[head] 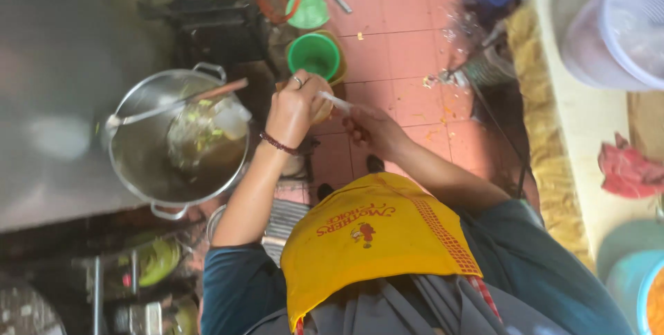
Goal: Packaging liquid soup or sauce from a large pot into small individual plastic bags.
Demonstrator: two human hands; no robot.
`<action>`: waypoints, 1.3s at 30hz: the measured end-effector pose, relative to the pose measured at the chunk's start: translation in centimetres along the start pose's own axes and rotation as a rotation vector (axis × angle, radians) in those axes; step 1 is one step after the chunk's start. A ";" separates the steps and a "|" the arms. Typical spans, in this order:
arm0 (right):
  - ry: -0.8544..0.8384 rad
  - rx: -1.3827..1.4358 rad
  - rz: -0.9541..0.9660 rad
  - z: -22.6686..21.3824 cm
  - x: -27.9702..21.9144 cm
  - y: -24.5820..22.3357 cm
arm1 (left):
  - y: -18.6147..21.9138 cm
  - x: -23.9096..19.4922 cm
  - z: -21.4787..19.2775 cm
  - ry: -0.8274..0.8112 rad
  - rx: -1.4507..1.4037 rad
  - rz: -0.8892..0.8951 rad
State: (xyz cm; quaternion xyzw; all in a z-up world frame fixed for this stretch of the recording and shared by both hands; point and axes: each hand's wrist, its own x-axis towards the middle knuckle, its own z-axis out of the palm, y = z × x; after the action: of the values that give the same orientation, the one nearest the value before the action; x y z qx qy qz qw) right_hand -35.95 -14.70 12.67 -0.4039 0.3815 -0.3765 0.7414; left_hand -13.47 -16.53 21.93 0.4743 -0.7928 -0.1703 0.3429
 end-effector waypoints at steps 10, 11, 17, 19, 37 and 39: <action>0.200 -0.386 -0.531 -10.8 -4.9 -2.7 | 15.4 10.3 3.0 -0.193 -0.792 0.406; 0.203 -0.402 -0.528 -12.1 -5.2 -2.6 | 16.5 11.1 3.5 -0.256 -0.825 0.381; 0.181 -0.540 -0.538 -22.7 -10.4 -12.6 | 19.3 14.5 13.2 -0.259 -0.711 0.521; 0.173 -0.579 -0.526 -22.9 -13.1 -14.5 | 18.8 14.7 17.2 -0.294 -0.691 0.439; 1.275 -1.037 -0.469 -38.7 -22.8 -7.5 | 20.8 17.7 57.4 -0.836 -1.061 -0.305; 1.369 -1.001 -0.432 -39.6 -23.7 -7.6 | 23.1 18.1 59.9 -0.816 -1.026 -0.226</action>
State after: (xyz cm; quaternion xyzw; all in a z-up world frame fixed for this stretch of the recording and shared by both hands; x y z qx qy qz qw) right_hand -82.41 -9.49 10.45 -0.4307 0.7783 -0.4568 -0.0025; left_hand -76.09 -24.16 0.24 0.2288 -0.6229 -0.7267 0.1776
